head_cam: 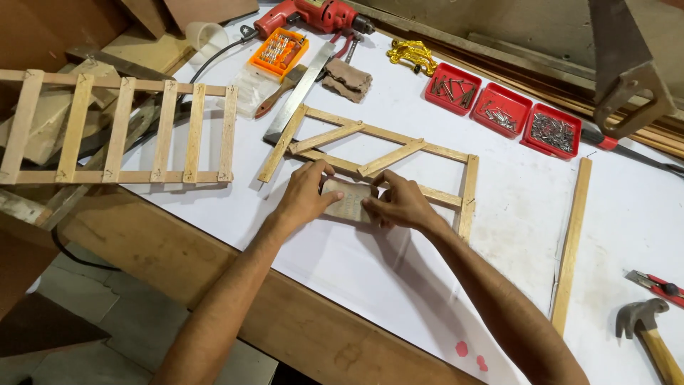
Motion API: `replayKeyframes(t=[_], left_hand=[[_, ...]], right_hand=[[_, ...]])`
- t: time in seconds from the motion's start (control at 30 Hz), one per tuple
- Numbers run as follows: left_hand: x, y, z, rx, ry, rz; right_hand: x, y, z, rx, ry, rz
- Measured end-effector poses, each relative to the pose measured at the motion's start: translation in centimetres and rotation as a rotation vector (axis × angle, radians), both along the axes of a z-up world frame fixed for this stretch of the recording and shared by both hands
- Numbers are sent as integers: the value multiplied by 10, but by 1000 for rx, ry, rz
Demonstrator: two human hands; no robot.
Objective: Assembling and sanding a small wooden frame structure.
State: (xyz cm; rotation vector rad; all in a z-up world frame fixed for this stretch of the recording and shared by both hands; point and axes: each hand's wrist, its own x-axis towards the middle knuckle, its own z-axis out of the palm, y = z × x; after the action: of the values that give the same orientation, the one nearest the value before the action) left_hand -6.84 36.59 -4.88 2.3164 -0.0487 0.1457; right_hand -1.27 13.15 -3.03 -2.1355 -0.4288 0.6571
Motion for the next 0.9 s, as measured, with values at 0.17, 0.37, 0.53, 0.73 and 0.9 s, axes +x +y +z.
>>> replayKeyframes(t=[0.17, 0.37, 0.53, 0.73, 0.9], left_hand=[[-2, -7, 14, 217, 30, 5], [5, -29, 49, 322, -38, -30], [19, -87, 73, 298, -170, -135], [34, -190, 86, 264, -263, -341], [38, -281, 88, 322, -192, -528]], right_hand=[[-1, 2, 9, -168, -52, -13], [1, -45, 30, -58, -100, -97], [-9, -108, 63, -12, -223, -168], [-37, -202, 84, -51, -299, -254], [-52, -288, 67, -117, -316, -368]])
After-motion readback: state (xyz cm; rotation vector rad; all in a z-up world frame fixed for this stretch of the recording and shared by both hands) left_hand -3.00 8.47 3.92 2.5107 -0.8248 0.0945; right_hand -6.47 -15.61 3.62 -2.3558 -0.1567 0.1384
